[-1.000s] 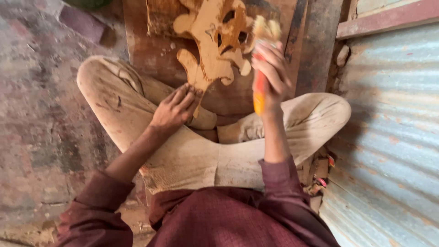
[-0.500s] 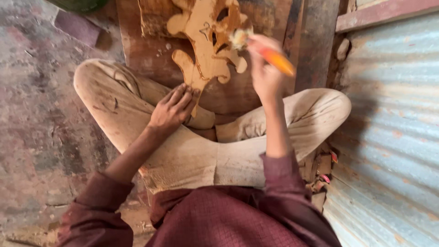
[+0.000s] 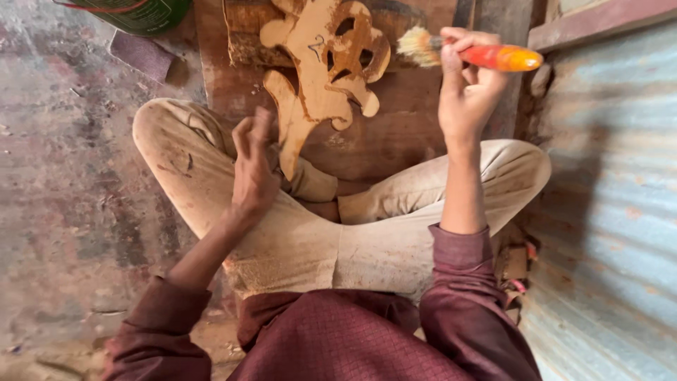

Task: The person sits cross-legged on the floor and applies a brown finish to a carved wooden piece using a paintbrush. They repeatedly dip the brush into a paint can and coat the intricate details of the wood, turning it over to cover all sides.

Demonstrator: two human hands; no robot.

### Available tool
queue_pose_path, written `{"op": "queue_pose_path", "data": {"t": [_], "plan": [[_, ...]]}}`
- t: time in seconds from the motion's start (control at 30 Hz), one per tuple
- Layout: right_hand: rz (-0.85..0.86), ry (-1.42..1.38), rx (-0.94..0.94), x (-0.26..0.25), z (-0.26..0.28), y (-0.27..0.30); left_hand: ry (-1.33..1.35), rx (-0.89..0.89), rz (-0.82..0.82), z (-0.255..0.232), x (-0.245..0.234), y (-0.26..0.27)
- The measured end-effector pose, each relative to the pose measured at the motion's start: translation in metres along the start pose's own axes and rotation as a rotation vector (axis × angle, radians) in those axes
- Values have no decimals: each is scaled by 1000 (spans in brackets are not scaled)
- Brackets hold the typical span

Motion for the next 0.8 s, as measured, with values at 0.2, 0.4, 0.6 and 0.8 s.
{"op": "queue_pose_path", "data": {"t": [0.2,0.4,0.6,0.8], "plan": [[-137,-70,78,-31,-31,36,915,-498,206,36,13,10],[-253,-199,53,-43,-38,44,958,-568,299,18,15,3],[-279,-289,59,-44,-23,43,248,-199,98,-47,-3,-18],[-278,-320,48,-43,-7,53,-207,26,-156,-96,-36,-14]]}}
Point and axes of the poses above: each hand's wrist, its own y-axis away from the middle knuckle, its own x-axis out of the palm, z = x × y, the point moved 4 cm from there along -y, towards the middle knuckle, and after that the axes turned 13 degrees about -y, right-handed, at the moved point
